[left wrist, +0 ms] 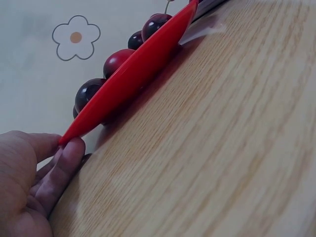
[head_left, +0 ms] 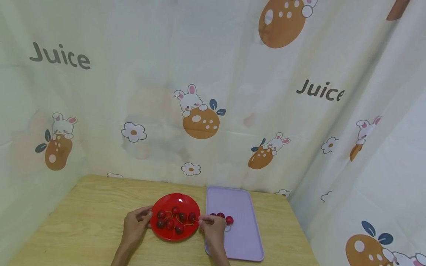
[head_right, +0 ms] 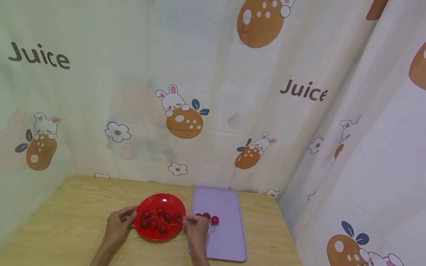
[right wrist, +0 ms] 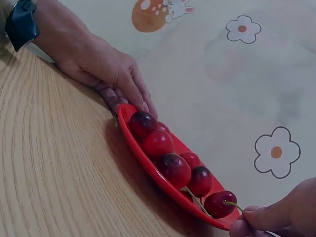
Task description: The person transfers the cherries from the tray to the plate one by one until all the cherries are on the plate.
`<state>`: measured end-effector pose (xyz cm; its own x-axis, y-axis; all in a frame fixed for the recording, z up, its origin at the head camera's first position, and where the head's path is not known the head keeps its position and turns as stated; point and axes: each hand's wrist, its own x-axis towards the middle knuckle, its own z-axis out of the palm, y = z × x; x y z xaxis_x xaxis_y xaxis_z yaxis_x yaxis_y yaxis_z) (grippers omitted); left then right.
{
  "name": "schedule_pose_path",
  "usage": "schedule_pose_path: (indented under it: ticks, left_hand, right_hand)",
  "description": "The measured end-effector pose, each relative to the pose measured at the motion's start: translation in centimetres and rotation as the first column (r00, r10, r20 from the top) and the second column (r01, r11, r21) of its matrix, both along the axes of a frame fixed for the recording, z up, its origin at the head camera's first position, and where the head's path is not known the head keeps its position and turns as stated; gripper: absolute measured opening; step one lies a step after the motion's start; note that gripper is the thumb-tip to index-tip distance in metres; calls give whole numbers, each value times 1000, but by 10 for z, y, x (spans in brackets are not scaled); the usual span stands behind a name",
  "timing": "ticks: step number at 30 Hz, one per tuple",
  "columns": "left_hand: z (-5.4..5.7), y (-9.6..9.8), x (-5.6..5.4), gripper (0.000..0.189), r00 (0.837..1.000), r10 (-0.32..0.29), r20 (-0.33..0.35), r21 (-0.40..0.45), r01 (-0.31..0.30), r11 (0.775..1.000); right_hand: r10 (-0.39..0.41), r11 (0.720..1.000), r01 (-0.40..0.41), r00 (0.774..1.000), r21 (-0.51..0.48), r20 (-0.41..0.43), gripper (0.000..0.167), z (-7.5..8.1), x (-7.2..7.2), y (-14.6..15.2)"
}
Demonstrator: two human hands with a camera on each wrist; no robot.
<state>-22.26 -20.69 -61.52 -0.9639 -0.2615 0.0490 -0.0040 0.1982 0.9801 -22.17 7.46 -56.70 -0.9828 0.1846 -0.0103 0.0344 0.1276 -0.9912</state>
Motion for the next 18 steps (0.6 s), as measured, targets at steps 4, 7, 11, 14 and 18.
schedule_pose_path:
  ticks: [4,7,11,14,18]
  left_hand:
    - [-1,0,0,32,1000,1,-7,-13,-1,1000]
    - [-1,0,-1,32,1000,3,-4,-11,-3,1000]
    - [0,1,-1,32,1000,6,6,-11,-6,1000]
    - [-1,1,0,32,1000,8,6,-22,-8,1000]
    - [-1,1,0,32,1000,9,2,-29,-9,1000]
  right_hand:
    - [4,996,0,999,88,-38,9,1,2,-1]
    - [8,991,0,998,137,-58,8,2,4,-1]
    - [18,984,-6,998,176,-66,7,3,5,-1]
    - [28,981,-14,997,192,-71,6,3,6,1]
    - [43,975,-24,996,220,-82,8,3,7,4]
